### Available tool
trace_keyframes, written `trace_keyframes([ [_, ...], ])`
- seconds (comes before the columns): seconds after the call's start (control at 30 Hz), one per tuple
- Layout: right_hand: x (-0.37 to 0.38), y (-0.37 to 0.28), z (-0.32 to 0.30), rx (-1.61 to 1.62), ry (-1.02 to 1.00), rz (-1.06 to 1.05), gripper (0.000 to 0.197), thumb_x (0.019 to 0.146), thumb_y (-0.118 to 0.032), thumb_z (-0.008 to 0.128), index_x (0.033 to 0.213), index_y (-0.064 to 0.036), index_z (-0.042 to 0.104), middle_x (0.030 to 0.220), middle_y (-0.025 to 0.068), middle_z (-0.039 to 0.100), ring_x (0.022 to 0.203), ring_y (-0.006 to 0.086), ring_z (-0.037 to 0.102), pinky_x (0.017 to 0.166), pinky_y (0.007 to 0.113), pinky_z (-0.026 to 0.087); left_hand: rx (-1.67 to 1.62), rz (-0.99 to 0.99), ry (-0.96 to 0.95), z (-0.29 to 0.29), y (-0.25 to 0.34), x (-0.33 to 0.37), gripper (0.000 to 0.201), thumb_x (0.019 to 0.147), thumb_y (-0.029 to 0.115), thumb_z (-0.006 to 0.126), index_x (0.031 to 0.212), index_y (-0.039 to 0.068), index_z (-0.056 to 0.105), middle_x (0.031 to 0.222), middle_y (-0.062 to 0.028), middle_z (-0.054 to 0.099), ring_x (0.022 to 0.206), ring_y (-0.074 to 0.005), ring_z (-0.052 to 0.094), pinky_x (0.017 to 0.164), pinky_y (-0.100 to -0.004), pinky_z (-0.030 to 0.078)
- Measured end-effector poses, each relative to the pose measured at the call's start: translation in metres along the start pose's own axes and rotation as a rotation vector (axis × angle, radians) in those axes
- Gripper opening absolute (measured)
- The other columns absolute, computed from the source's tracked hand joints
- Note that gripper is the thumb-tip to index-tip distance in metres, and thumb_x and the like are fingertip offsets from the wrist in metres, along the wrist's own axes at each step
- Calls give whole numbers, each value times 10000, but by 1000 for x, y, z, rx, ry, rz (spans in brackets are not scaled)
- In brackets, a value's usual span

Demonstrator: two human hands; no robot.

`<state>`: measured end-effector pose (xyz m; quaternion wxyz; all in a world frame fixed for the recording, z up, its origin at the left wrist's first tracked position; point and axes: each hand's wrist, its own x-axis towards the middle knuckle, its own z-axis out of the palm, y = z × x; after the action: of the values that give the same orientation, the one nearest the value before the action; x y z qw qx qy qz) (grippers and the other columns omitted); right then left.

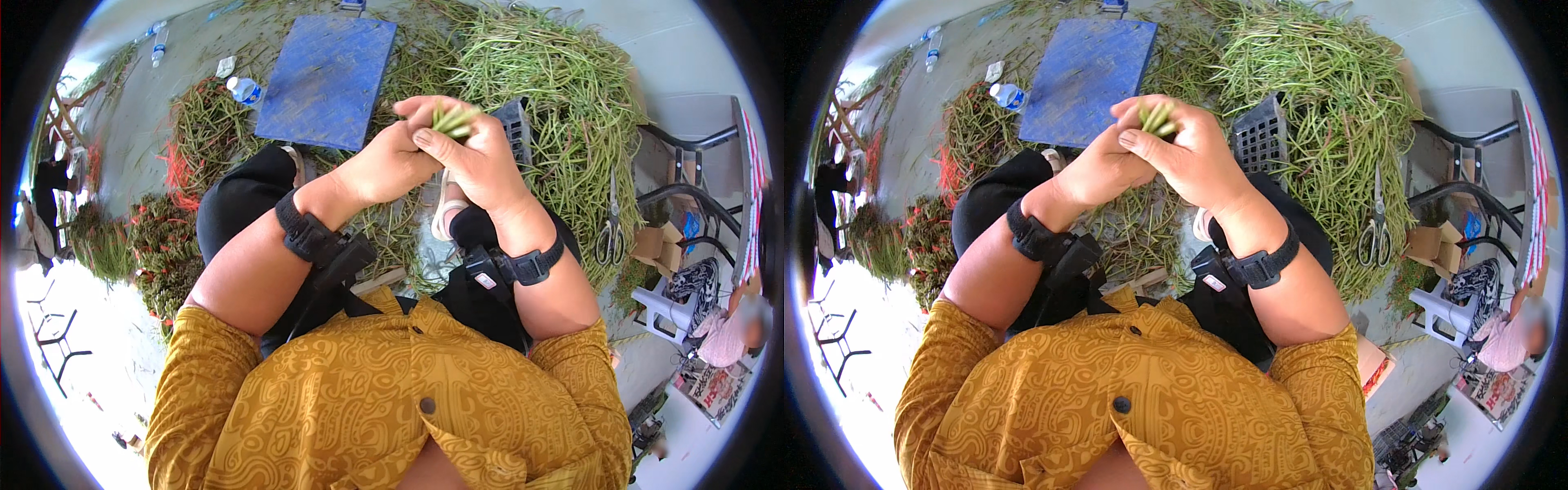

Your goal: Bundling long green vegetable stems with red plastic strips.

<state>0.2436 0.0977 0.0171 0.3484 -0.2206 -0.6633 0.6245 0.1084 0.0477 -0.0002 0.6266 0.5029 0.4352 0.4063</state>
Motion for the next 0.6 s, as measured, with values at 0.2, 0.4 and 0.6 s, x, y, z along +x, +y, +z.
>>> trace_keyframes([
  [0.2,-4,2,-14,-84,158,-192,668,734,-113,707,1302,-43,362,1199,142,509,1046,212,517,944,361,394,28,-165,-28,-3,16,0,103,839,79,502,923,21,507,639,66,423,549,-26,373,459,-204,302],
  [0.4,-9,0,-9,-397,47,-237,654,736,-52,681,1313,-72,373,1204,136,521,955,207,577,891,336,443,-123,-155,-151,-8,4,1,83,824,54,476,890,10,499,585,8,436,491,-62,404,437,-220,291],
  [0.6,-9,3,-5,-353,115,-305,601,713,41,666,1254,-65,429,1151,124,555,918,188,602,791,294,496,-21,-136,-169,-6,3,5,90,823,66,472,886,11,505,589,-14,466,490,-89,439,441,-237,323],
])
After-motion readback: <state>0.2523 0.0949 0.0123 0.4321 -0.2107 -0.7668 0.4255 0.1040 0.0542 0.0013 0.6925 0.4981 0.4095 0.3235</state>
